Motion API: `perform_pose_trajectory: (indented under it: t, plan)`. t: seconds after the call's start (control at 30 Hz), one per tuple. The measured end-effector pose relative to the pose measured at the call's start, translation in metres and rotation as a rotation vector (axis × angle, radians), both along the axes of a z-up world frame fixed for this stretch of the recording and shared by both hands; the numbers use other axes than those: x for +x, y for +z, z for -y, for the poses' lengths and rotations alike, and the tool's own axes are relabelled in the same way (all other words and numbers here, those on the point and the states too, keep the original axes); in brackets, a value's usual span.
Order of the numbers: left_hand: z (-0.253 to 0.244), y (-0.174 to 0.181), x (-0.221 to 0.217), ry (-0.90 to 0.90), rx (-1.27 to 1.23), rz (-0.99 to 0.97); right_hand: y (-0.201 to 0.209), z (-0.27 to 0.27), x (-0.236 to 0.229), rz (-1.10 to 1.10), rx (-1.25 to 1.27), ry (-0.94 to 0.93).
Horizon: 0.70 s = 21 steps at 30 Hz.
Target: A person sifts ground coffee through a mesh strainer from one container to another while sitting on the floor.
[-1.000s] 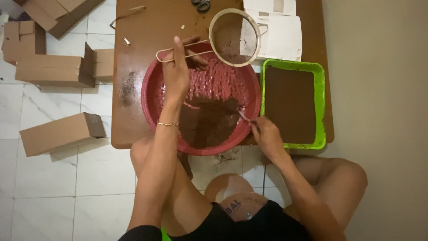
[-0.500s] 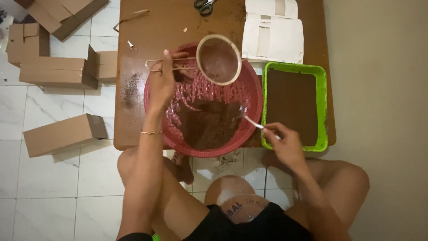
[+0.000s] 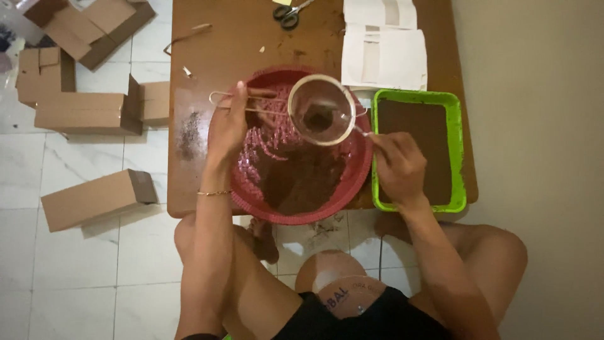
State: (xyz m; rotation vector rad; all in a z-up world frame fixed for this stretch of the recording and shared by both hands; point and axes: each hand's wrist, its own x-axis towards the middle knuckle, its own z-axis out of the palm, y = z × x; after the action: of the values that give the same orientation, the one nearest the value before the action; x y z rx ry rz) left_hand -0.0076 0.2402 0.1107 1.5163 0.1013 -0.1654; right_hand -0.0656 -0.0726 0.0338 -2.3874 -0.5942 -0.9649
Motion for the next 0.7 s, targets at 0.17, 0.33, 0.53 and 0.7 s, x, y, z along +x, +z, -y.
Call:
perform_pose_trajectory:
  t: [0.17, 0.33, 0.53, 0.7]
  plan:
    - [-0.004, -0.033, 0.011, 0.045, 0.051, 0.151, 0.031, 0.007, -0.006, 0.006, 0.140, -0.024]
    - [-0.010, -0.050, 0.023, 0.065, -0.109, 0.123, 0.017, 0.026, -0.026, -0.201, 0.438, -0.071]
    - [-0.018, -0.051, 0.026, 0.363, -0.222, 0.070, -0.043, 0.035, -0.040, -0.414, 0.469, -0.251]
    - [-0.028, -0.039, 0.025, 0.353, -0.379, 0.088, -0.045, -0.016, -0.006, -0.460, 0.219, -0.115]
